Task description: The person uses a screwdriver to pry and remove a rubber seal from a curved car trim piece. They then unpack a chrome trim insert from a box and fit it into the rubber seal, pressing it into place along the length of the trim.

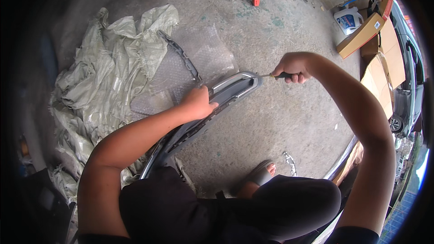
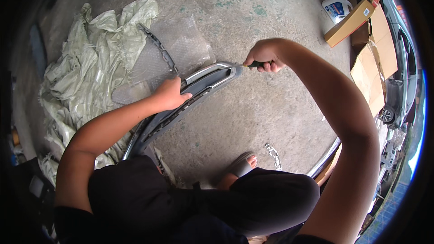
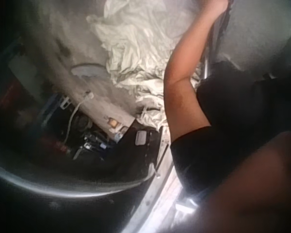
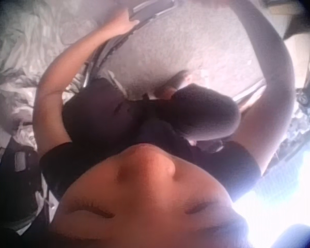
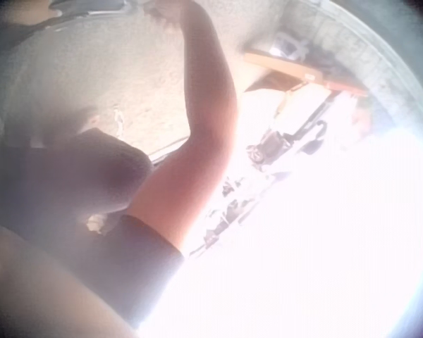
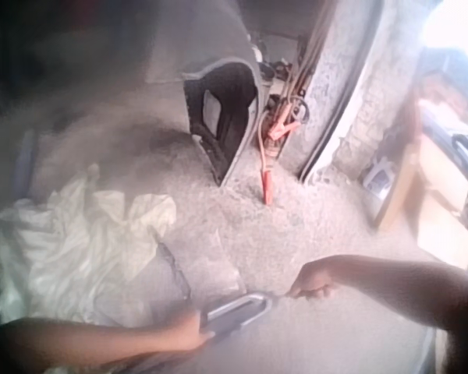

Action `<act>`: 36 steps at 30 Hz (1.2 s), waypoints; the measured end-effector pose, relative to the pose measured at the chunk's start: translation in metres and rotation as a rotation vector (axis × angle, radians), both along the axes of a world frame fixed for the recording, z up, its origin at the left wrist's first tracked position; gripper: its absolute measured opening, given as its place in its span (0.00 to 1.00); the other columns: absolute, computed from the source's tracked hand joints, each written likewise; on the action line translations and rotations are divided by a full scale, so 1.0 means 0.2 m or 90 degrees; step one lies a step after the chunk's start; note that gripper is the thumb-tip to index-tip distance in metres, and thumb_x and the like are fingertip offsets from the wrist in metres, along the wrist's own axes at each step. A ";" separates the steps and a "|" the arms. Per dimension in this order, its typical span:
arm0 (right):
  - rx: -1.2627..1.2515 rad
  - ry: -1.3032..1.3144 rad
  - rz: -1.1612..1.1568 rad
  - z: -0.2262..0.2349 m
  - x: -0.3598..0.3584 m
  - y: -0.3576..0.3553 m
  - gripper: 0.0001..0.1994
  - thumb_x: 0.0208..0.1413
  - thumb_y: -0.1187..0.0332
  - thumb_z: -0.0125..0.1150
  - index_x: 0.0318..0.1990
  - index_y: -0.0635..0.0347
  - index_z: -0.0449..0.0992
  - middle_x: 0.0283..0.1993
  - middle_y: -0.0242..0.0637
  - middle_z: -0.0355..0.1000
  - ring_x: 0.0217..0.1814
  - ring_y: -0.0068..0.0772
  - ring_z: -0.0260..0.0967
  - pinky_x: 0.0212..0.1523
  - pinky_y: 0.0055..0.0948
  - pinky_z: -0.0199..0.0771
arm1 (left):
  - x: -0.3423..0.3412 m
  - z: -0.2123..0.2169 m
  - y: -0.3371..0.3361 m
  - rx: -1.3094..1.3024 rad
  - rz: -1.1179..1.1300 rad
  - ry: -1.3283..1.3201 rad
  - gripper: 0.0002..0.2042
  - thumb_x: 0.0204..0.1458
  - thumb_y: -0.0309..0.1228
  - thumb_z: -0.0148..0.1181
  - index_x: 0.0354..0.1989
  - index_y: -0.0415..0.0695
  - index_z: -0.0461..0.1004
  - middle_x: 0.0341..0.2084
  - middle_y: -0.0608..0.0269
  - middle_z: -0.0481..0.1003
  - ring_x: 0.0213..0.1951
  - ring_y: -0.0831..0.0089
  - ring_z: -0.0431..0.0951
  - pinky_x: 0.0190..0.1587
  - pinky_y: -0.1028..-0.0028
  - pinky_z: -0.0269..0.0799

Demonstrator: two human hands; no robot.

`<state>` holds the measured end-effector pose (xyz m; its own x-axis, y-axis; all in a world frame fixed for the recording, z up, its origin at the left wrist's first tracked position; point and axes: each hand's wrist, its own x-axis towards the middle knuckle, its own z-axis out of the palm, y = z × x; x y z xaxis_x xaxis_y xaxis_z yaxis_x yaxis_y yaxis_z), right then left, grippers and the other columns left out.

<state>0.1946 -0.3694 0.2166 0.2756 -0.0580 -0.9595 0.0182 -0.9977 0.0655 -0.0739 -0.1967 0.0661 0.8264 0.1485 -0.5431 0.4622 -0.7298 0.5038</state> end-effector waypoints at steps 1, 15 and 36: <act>0.019 -0.018 -0.025 -0.01 -0.03 -0.04 0.15 0.70 0.55 0.63 0.35 0.53 0.74 0.23 0.28 0.67 0.16 0.16 0.54 0.15 0.23 0.49 | 0.00 -0.02 0.01 -0.022 0.001 -0.021 0.31 0.60 0.48 0.70 0.54 0.28 0.72 0.49 0.31 0.80 0.53 0.38 0.82 0.57 0.52 0.78; 0.375 -0.128 -0.358 -0.43 -0.50 -0.78 0.20 0.71 0.56 0.64 0.58 0.64 0.81 0.25 0.30 0.69 0.17 0.18 0.57 0.17 0.24 0.55 | 0.00 -0.31 0.19 -0.234 -0.034 -0.028 0.37 0.59 0.51 0.70 0.60 0.24 0.70 0.57 0.27 0.76 0.61 0.41 0.78 0.65 0.57 0.72; 0.255 -0.154 -0.096 0.09 -0.33 -0.53 0.18 0.71 0.57 0.58 0.59 0.58 0.81 0.25 0.29 0.70 0.19 0.18 0.61 0.18 0.25 0.59 | -0.03 -0.22 0.13 -0.078 -0.027 -0.021 0.38 0.59 0.53 0.69 0.60 0.25 0.71 0.56 0.29 0.77 0.60 0.41 0.79 0.62 0.55 0.74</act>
